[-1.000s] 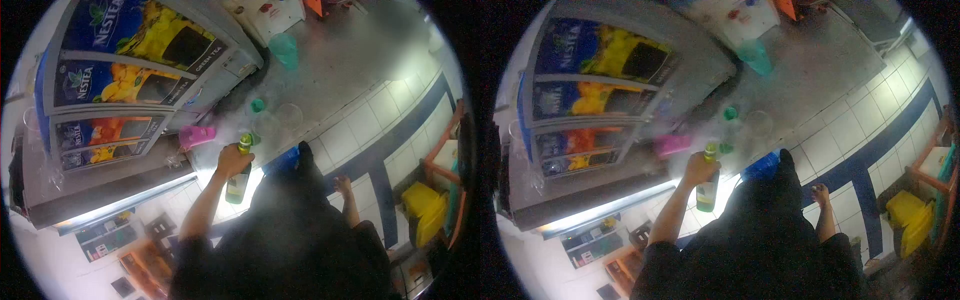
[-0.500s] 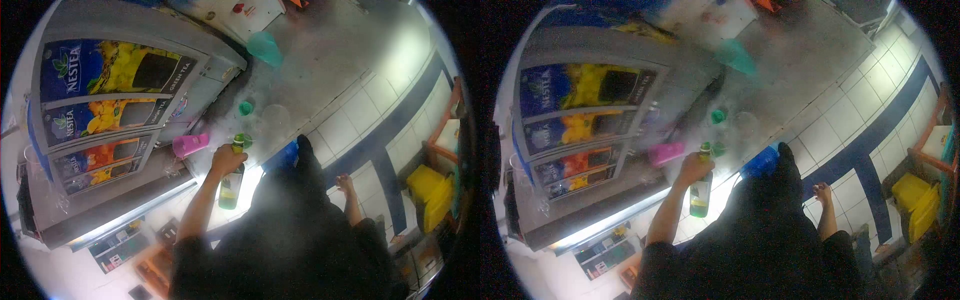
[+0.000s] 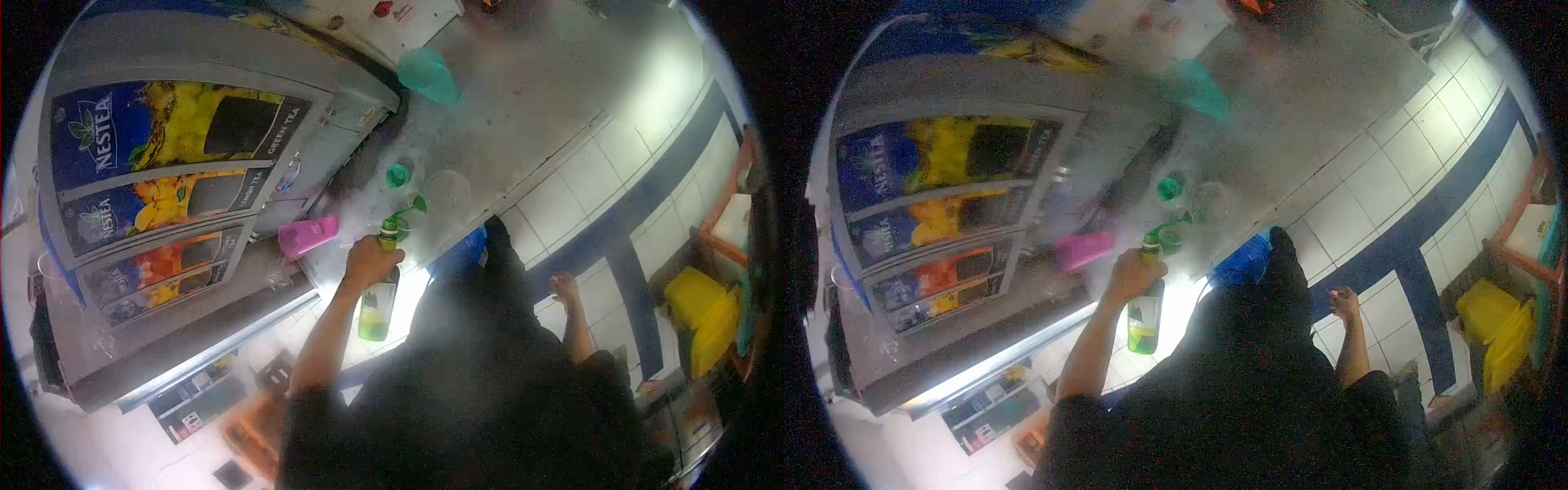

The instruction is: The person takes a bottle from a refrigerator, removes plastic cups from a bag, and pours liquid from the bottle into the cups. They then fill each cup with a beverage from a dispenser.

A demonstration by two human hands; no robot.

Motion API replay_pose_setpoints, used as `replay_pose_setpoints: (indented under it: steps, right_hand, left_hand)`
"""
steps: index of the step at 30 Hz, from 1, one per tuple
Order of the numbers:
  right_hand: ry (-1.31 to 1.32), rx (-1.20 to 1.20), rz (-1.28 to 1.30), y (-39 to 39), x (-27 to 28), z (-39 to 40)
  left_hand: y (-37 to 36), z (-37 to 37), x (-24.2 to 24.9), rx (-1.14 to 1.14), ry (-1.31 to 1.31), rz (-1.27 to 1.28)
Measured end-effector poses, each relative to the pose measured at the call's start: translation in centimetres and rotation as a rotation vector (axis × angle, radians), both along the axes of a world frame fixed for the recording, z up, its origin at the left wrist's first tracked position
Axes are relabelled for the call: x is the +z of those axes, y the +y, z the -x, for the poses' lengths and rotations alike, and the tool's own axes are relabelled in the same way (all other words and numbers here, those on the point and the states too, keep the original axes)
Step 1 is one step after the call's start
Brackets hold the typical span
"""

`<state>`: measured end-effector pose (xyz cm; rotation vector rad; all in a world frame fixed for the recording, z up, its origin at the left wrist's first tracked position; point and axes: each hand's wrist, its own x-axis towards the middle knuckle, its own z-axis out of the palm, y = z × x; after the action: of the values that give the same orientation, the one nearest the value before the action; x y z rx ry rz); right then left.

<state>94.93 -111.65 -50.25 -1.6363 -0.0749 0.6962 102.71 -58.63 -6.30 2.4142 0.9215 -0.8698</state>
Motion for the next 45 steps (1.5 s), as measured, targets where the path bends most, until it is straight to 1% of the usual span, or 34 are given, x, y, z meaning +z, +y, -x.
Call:
replay_pose_setpoints:
  steps: [1, 2, 3, 4, 6, 7, 9, 10, 13, 14, 15, 16, 18, 20, 22, 23, 25, 26, 27, 28, 31, 32, 33, 34, 35, 37, 39, 43, 45]
  right_hand:
    - [-0.001, 0.005, 0.000, 0.5, 1.9, -0.9]
    - [0.355, -0.112, 0.134, 1.6, 5.5, -2.6]
    - [0.711, -0.229, 0.270, 2.1, 7.5, -3.4]
    - [0.709, -0.225, 0.272, 2.2, 8.0, -3.7]
    - [0.763, -0.265, 0.096, 2.0, 7.6, -3.8]
    - [0.759, -0.263, 0.098, 2.0, 7.4, -3.8]
    - [0.671, -0.234, 0.289, 2.9, 8.9, -4.3]
    - [0.667, -0.232, 0.291, 3.1, 9.6, -4.6]
    - [0.666, -0.253, 0.282, 2.6, 9.1, -4.8]
    - [0.711, -0.257, 0.193, 1.6, 7.1, -4.5]
    - [0.755, -0.260, 0.105, 1.5, 6.9, -4.6]
    - [0.755, -0.260, 0.105, 1.5, 6.7, -4.4]
    - [0.699, -0.281, 0.289, 2.8, 8.9, -4.9]
    - [0.697, -0.282, 0.270, 3.5, 10.1, -5.3]
    - [0.694, -0.283, 0.253, 4.0, 11.0, -5.4]
    - [0.687, -0.293, 0.301, 4.7, 12.0, -5.5]
    - [0.681, -0.307, 0.348, 4.8, 12.0, -5.3]
    - [0.702, -0.359, 0.273, 4.4, 10.6, -4.7]
    - [0.721, -0.411, 0.198, 4.5, 10.3, -4.5]
    - [0.722, -0.415, 0.195, 4.4, 10.1, -4.2]
    - [0.766, -0.476, 0.135, 4.9, 11.2, -4.1]
    - [0.749, -0.399, 0.194, 4.9, 11.1, -4.0]
    - [0.731, -0.321, 0.253, 4.8, 11.1, -3.9]
    - [0.732, -0.329, 0.250, 4.8, 11.1, -3.8]
    - [0.734, -0.345, 0.252, 4.9, 10.9, -3.5]
    - [0.738, -0.369, 0.252, 4.5, 10.7, -3.1]
    - [0.771, -0.344, 0.111, 3.7, 10.5, -2.6]
    - [0.774, -0.302, 0.171, 3.7, 9.9, -2.1]
    - [0.740, -0.314, 0.296, 4.3, 11.4, -2.3]
  left_hand:
    - [-0.1, 0.1, 0.0, -0.024, -0.016, -0.023]
    - [-0.2, 0.1, -0.1, -0.020, -0.017, -0.023]
    - [-0.2, 0.2, -0.2, 0.005, -0.017, -0.008]
    - [-0.3, 0.3, -0.3, 0.029, -0.018, 0.007]
    - [-1.0, 0.3, 0.5, 0.033, -0.064, 0.016]
    - [-1.2, 0.3, 0.8, 0.032, -0.109, 0.024]
    - [-1.2, 0.6, 0.4, 0.000, -0.136, 0.016]
    - [-1.1, 0.8, 0.3, -0.035, -0.159, 0.005]
    - [-1.5, 0.6, 1.1, -0.027, -0.177, -0.012]
    - [-1.5, 0.7, 1.2, -0.025, -0.178, -0.012]
    - [-1.5, 0.7, 1.3, -0.009, -0.179, 0.012]
    - [-1.4, 0.7, 1.3, 0.006, -0.180, 0.036]
    - [-1.5, 0.9, 1.2, 0.015, -0.218, 0.027]
    - [-1.6, 0.7, 1.5, 0.022, -0.256, 0.020]
    - [-2.1, 0.0, 2.4, -0.059, -0.195, 0.031]
    - [-2.6, -0.6, 3.1, -0.061, -0.196, 0.033]
    - [-3.9, -1.7, 4.1, -0.008, -0.168, 0.071]
    - [-4.0, -1.9, 3.7, -0.012, -0.167, 0.070]
    - [-3.9, -2.1, 3.1, -0.094, -0.154, 0.048]
    - [-3.9, -2.3, 2.5, -0.177, -0.141, 0.025]
    - [-4.2, -2.8, 1.2, -0.131, -0.134, 0.081]
    - [-4.4, -3.0, 1.1, -0.137, -0.133, 0.081]
    - [-4.8, -3.3, 0.9, -0.149, -0.154, 0.027]
    - [-5.0, -3.5, 0.8, -0.161, -0.175, -0.026]
    - [-5.1, -3.9, 0.9, -0.169, -0.175, -0.024]
    - [-5.4, -4.6, 1.4, -0.164, -0.082, 0.026]
    - [-5.8, -5.2, 1.7, -0.171, -0.055, 0.003]
    - [-5.4, -5.1, 0.5, -0.200, -0.048, -0.033]
    - [-4.9, -4.7, -0.8, -0.195, -0.038, -0.055]
